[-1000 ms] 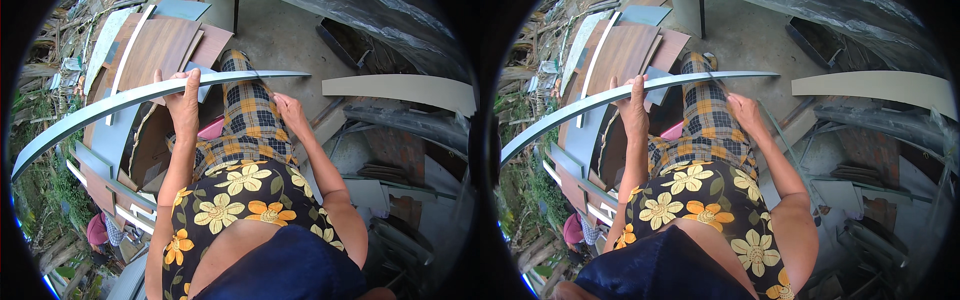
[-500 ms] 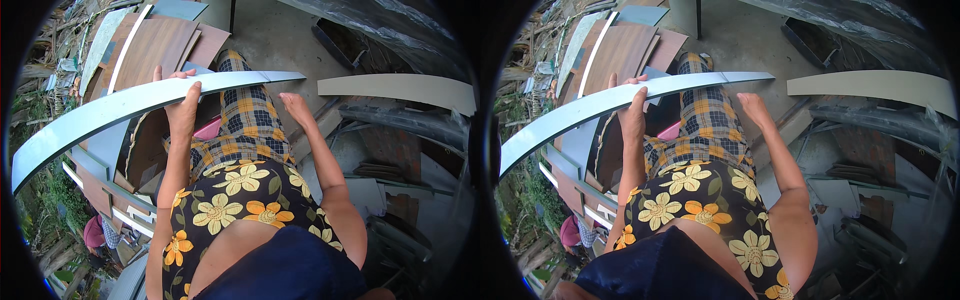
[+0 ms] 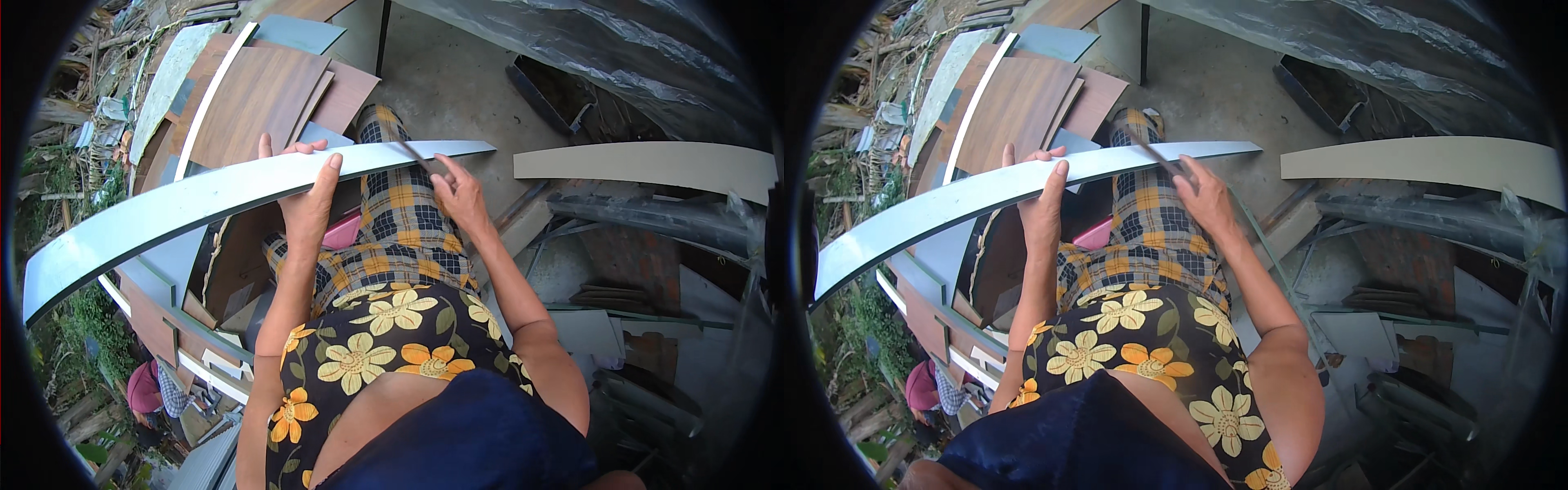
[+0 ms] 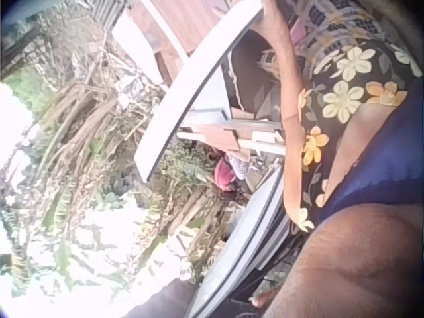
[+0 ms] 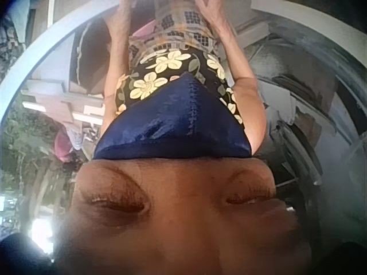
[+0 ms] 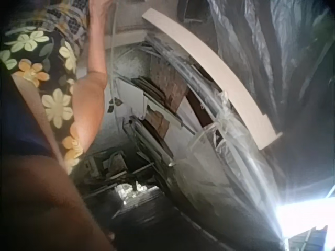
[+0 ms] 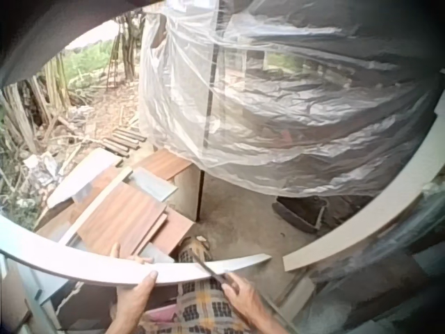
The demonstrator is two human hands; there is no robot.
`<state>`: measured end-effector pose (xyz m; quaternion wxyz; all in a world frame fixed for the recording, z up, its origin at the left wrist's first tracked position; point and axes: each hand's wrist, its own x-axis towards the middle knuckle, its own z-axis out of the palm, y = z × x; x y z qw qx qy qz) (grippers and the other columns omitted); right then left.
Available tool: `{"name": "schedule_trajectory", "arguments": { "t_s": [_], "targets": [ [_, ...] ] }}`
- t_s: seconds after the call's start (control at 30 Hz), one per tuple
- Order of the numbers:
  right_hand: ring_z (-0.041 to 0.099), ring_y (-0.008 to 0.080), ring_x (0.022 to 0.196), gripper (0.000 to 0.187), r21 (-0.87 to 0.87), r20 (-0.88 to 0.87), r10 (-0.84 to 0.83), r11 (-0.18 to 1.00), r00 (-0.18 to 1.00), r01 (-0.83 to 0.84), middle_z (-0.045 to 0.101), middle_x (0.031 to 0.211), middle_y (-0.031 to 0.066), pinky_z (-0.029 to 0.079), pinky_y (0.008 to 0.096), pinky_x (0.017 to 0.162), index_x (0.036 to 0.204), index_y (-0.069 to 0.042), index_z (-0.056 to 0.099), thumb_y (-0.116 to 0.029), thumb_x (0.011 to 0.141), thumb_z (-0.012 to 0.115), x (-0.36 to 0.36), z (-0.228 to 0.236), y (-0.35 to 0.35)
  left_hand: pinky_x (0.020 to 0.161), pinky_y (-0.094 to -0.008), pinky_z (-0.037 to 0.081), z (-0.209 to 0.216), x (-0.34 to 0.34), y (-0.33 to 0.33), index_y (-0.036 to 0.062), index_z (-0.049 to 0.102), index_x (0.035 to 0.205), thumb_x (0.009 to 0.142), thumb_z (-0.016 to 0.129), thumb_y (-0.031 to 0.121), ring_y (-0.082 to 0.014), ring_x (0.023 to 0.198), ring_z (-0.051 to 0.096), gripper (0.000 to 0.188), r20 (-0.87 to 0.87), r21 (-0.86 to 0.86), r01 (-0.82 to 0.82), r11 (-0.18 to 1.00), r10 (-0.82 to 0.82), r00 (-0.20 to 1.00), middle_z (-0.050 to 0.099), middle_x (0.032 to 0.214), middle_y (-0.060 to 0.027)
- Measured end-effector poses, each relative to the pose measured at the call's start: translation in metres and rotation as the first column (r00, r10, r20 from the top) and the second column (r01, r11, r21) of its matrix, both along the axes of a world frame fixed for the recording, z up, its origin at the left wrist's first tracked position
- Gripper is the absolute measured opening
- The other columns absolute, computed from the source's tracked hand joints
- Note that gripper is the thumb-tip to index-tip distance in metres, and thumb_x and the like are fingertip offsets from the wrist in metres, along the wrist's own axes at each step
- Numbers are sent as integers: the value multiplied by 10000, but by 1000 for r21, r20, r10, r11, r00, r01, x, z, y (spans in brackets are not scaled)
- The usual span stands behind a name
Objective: The person scrapes and smooths the edges of wooden boards and laminate strips using a metal file, then fits and aligns the pieces against panels on the work surface.
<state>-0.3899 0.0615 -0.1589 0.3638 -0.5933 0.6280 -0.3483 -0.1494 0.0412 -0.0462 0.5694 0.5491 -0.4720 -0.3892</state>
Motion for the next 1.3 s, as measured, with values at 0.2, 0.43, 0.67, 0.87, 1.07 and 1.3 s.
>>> {"name": "schedule_trajectory", "arguments": {
  "t_s": [0.2, 0.43, 0.67, 0.87, 1.07, 1.3],
  "targets": [
    [550, 166, 671, 463, -214, -11, 23, 977, 1000, -25, 569, 783, 66, 455, 311, 632, 1210, -46, 637, -120, 774, 773, 40, 13, -10, 1056, -411, 385, 9, -9, 9, -81, -5, 1486, 814, 794, 179, -261, 1168, 549, 1076, -64, 29, 55, 998, -53, 997, 521, 1140, -102],
    [605, 122, 734, 181, -224, 115, 147, 967, 982, -118, 679, 872, 53, 476, 262, 669, 1038, -13, 703, -77, 870, 681, -3, 22, -38, 1119, -468, 325, 14, 39, 19, -36, 378, 1417, 818, 626, 657, -321, 1320, 455, 949, -137, -267, 95, 959, -135, 981, 521, 1319, -172],
    [659, 194, 879, 321, 16, 144, 269, 962, 952, -274, 706, 996, 129, 504, 314, 810, 1158, -35, 671, -221, 896, 668, -2, 24, -60, 1133, -579, 271, 102, 80, 20, 2, 322, 1451, 807, 603, 584, -466, 1347, 364, 912, -221, -665, -87, 742, -84, 972, 398, 1416, -294],
    [603, 180, 807, 455, -346, 97, 201, 925, 975, -157, 653, 988, 106, 494, 304, 756, 1441, -141, 465, -188, 992, 522, 53, 54, -29, 1029, -552, 427, 101, 75, 13, 50, 299, 1428, 856, 541, 409, -376, 1140, 569, 717, -288, -561, -217, 799, 57, 956, 565, 1198, -229],
    [523, 145, 729, 418, -149, 163, 472, 880, 867, -451, 532, 831, 60, 476, 315, 710, 1445, -163, 472, -150, 1027, 444, 65, 66, 13, 969, -482, 483, 101, 63, 15, 65, 349, 1336, 928, 447, 337, -253, 954, 613, 500, -395, -511, -360, 780, 159, 905, 563, 954, -137],
    [501, 101, 641, 410, 329, 24, 65, 942, 998, -69, 492, 654, 10, 459, 288, 638, 1396, -147, 533, -183, 994, 463, -25, -67, -27, 945, -463, 501, 105, 60, 14, 62, 347, 1343, 943, 413, 347, -247, 943, 611, 495, -360, -497, -382, 780, 215, 908, 553, 946, -132]
  ]
}}
